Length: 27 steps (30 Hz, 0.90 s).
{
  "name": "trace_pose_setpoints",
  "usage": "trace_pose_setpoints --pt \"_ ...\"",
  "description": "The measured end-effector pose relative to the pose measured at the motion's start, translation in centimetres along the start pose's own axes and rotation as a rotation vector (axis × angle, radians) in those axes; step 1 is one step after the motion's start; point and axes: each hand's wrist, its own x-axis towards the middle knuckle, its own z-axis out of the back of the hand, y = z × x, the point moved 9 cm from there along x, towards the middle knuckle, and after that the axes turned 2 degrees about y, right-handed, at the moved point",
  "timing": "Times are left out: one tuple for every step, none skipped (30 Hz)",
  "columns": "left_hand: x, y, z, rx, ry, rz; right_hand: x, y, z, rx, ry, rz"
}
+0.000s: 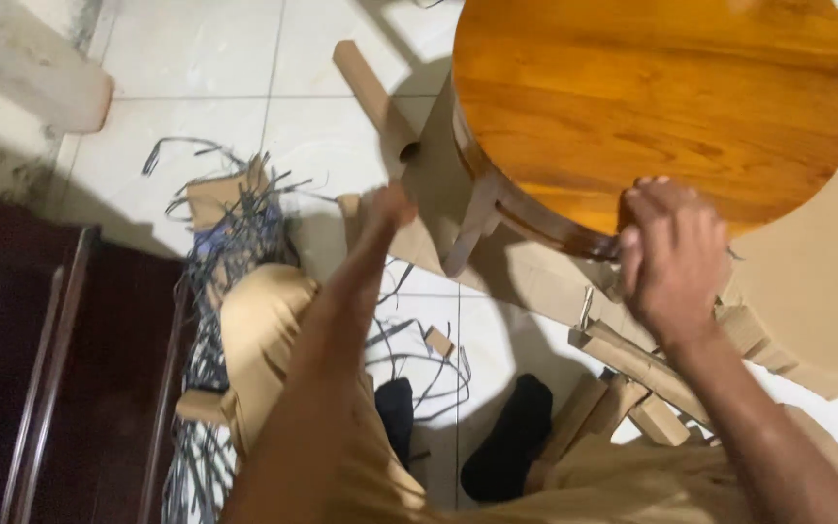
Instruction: Wrapping a wooden table leg with cardboard strips and securing them with plastic ties for protection.
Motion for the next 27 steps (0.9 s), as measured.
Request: trace_pose_setpoints --pt "2.3 1.4 -4.2 0.130 0.064 0.005 0.9 1.4 0.5 0.049 0.040 -0.024" --pt "1.7 0.6 -4.6 0.131 0.071 -0.011 0.1 1.7 -0.1 0.035 0.042 -0.034" --pt "0.8 1.3 -5.5 0.040 0.116 0.095 -0.7 2.4 -1.2 -0.100 0.086 0.006" --pt "-0.1 2.0 -6.4 -0.050 0.162 0.202 -1.5 3.1 -2.4 -0.234 0.131 0.047" --pt "-0.9 1.9 -6.4 -0.052 0.172 0.196 -2.7 2.3 -3.8 -0.242 0.141 0.045" --pt "-1.7 2.5 -5.5 -0.071 0.086 0.264 -3.8 1.4 -4.6 -0.275 0.090 0.040" --pt "-2.4 3.0 -4.5 -0.092 -0.007 0.331 -4.8 0.5 -5.5 -0.309 0.034 0.039" --pt "-0.7 4.8 -7.0 -0.096 -0.001 0.324 -6.1 -0.7 -6.7 -0.318 0.038 0.039" --pt "0.6 6.3 -8.8 0.019 -0.075 0.284 -7.5 -1.7 -7.5 -0.342 -0.010 0.049" --pt "1.8 7.8 -10.6 0.134 -0.149 0.241 -9.1 -2.7 -8.2 -0.367 -0.059 0.059" --pt "1.5 7.7 -9.8 0.133 -0.138 0.240 -9.2 -3.1 -8.3 -0.369 -0.048 0.059" --pt "1.0 8.0 -9.2 0.083 -0.125 0.289 -9.5 -2.9 -7.9 -0.315 -0.101 0.111" --pt "0.7 8.2 -8.1 0.031 -0.121 0.339 -9.6 -3.0 -7.5 -0.260 -0.161 0.165" --pt "0.6 8.4 -8.3 0.029 -0.119 0.340 -10.3 -4.1 -8.4 -0.260 -0.159 0.168" --pt "0.5 8.2 -8.1 0.019 -0.148 0.299 -11.1 -5.1 -8.5 -0.228 -0.226 0.178" --pt "0.2 8.1 -8.0 0.008 -0.178 0.258 -12.0 -6.0 -8.5 -0.196 -0.294 0.188" --pt "0.7 8.7 -9.1 0.012 -0.170 0.264 -11.7 -7.1 -8.3 -0.190 -0.285 0.186" --pt "1.1 9.7 -10.4 -0.057 -0.137 0.304 -11.5 -7.9 -8.2 -0.195 -0.257 0.205" --pt "2.0 10.6 -11.2 -0.126 -0.114 0.341 -10.9 -8.8 -8.4 -0.202 -0.240 0.223" --pt "0.7 10.4 -10.9 -0.122 -0.117 0.343 -10.7 -8.2 -7.5 -0.199 -0.243 0.220" --pt "0.2 9.4 -10.4 -0.150 -0.139 0.347 -9.8 -8.5 -7.3 -0.174 -0.176 0.193" --pt "-0.3 8.4 -10.1 -0.178 -0.161 0.350 -9.0 -8.9 -7.1 -0.150 -0.109 0.165" --pt "-0.8 8.0 -10.4 -0.175 -0.153 0.343 -8.9 -9.3 -7.3 -0.155 -0.102 0.158" --pt "-1.3 7.2 -10.5 -0.170 -0.172 0.304 -9.0 -9.7 -7.4 -0.200 -0.119 0.172" --pt "-1.6 6.4 -10.5 -0.165 -0.195 0.266 -8.9 -10.1 -7.6 -0.244 -0.138 0.188" --pt "-1.5 6.7 -11.1 -0.162 -0.191 0.260 -8.6 -9.9 -7.4 -0.249 -0.135 0.182" --pt "-1.4 7.5 -12.9 -0.238 -0.054 0.312 -8.1 -9.7 -7.2 -0.190 -0.116 0.167"
